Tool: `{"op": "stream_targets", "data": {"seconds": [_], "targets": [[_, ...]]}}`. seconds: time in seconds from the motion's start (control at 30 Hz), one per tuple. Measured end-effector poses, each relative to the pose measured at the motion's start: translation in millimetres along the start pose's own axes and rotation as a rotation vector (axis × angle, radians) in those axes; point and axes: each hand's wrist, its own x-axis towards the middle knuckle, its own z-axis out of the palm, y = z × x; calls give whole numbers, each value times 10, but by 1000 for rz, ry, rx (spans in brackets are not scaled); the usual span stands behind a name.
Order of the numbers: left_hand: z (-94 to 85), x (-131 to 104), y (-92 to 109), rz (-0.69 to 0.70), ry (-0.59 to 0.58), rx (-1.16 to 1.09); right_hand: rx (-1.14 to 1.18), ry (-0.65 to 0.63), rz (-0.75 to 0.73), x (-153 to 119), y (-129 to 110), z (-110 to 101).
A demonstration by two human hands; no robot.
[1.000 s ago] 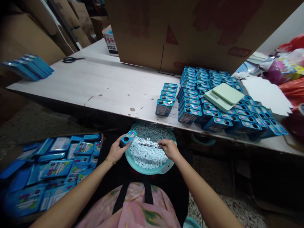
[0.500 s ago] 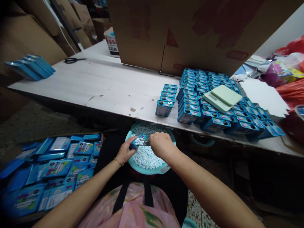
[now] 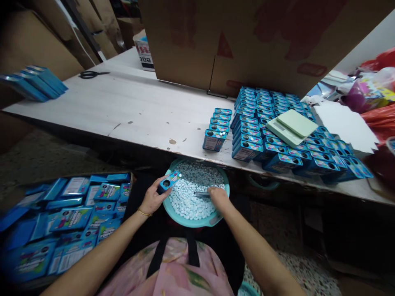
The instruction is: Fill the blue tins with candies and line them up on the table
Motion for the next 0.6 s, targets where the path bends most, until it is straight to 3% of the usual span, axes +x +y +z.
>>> {"op": "stream_targets", "data": {"seconds": [0.13,0.27,0.4,0.6], "targets": [[-102,-26,-9,-52,43,14,162,11,-35,351,-349,521],[-206,-45,-20,-89,58,36,422,81,-61,428,-330,647],[-217,-31,-48,-100,79,38,501,105,-103,260,-58,414],[-17,4,-20,-13,20,37,626,183,-218,-99,38,-347]]}}
